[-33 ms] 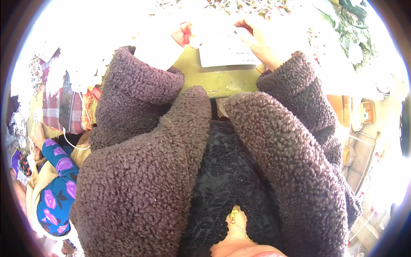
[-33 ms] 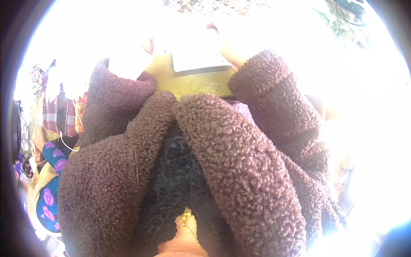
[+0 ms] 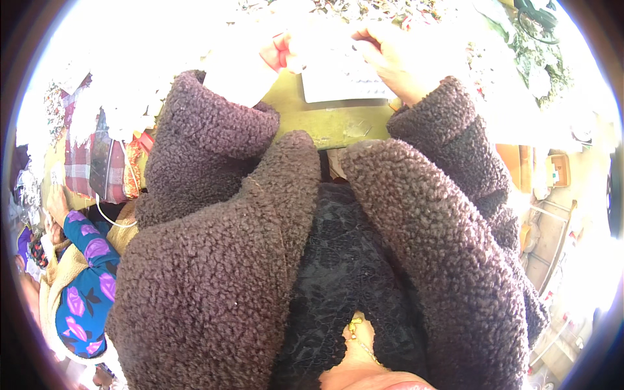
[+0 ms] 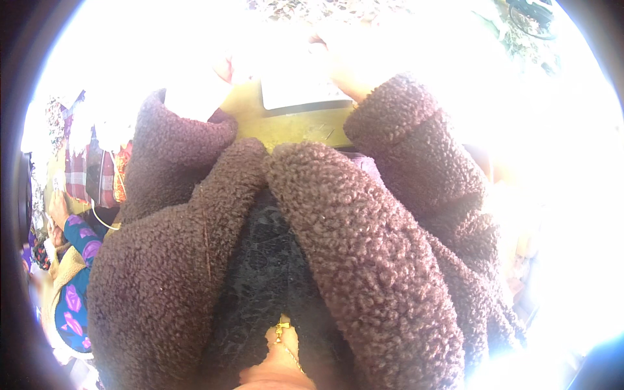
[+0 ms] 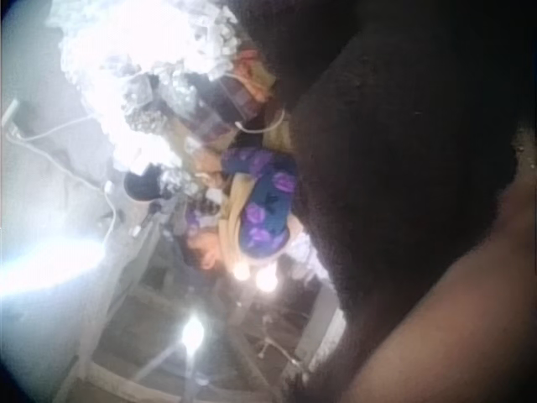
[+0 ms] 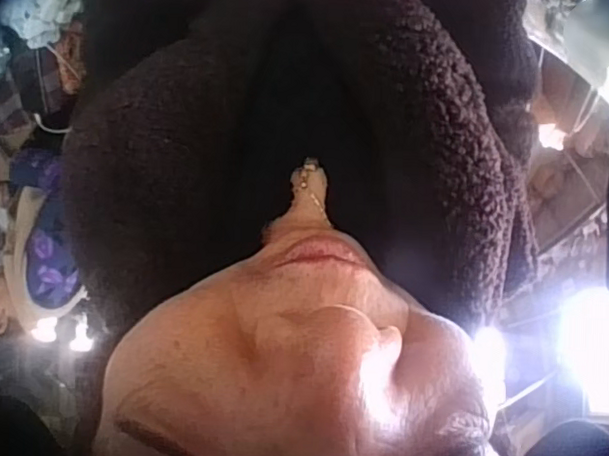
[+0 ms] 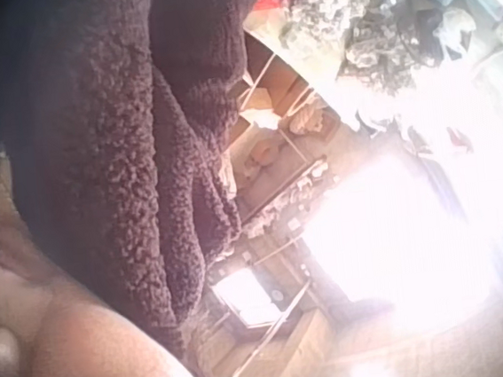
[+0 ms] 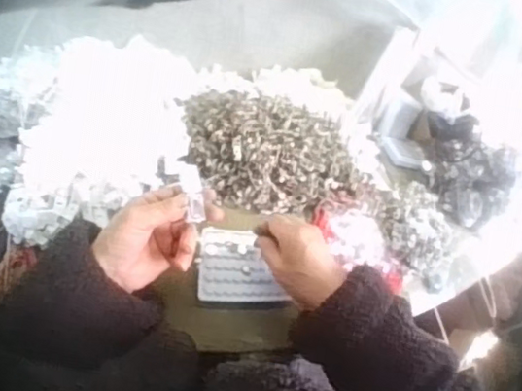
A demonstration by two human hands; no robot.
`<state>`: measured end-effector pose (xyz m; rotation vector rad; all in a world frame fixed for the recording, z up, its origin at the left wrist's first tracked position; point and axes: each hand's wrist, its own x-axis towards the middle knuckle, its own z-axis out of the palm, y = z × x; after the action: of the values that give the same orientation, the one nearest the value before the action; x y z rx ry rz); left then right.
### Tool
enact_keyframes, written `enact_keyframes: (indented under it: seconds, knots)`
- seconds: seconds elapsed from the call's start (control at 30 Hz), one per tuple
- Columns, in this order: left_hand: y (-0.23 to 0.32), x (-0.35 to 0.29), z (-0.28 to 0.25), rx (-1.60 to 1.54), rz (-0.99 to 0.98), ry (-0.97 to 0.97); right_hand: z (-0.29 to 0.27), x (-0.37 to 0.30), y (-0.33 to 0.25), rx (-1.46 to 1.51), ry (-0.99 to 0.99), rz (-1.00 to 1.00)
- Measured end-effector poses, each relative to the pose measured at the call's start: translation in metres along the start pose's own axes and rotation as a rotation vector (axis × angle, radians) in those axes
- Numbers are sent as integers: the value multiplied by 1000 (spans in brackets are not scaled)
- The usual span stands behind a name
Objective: The person repeatedly picks small electronic components from a pile on the table, manipulates them with both hands, and places them into a white tray. The person also handles a red padded item and a white rectangular object during the process.
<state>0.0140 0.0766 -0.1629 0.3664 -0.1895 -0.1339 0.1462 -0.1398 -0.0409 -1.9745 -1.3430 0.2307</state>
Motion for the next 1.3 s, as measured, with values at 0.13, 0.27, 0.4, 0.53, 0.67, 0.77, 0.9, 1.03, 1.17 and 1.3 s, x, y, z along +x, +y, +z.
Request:
enact_keyframes:
  seconds: [0.13, 0.27, 0.4, 0.53, 0.67, 0.77, 0.9, 1.03, 1.17, 1.3]
  knots:
    - [0, -2, 14, -63, 42, 42, 5, 4, -3, -307, -64, -123]
    - [-2, -9, 36, 141, 115, 316, 5, -1, 0, -532, -18, -255]
    - [1, -10, 39, 304, 110, 263, 12, -5, 15, -454, 58, -400]
    - [3, -9, 27, 72, 78, 127, 23, -7, 28, -308, 97, -509]
    - [-2, -14, 34, 339, 121, 197, 17, -20, 22, -296, -47, -235]
    - [-2, -9, 62, 441, 222, 225, 1, -21, 6, -329, -121, -185]
    - [-7, 3, 115, 1008, 444, 193, -25, -11, -28, -44, -41, -42]
    - [-15, 2, 153, 389, 299, 322, -40, 0, -58, 192, 70, -232]
    - [-17, 5, 163, 259, 262, 228, -34, 10, -71, 133, 22, -305]
    - [-19, 8, 166, 283, 244, 320, -36, 10, -69, 19, 30, -476]
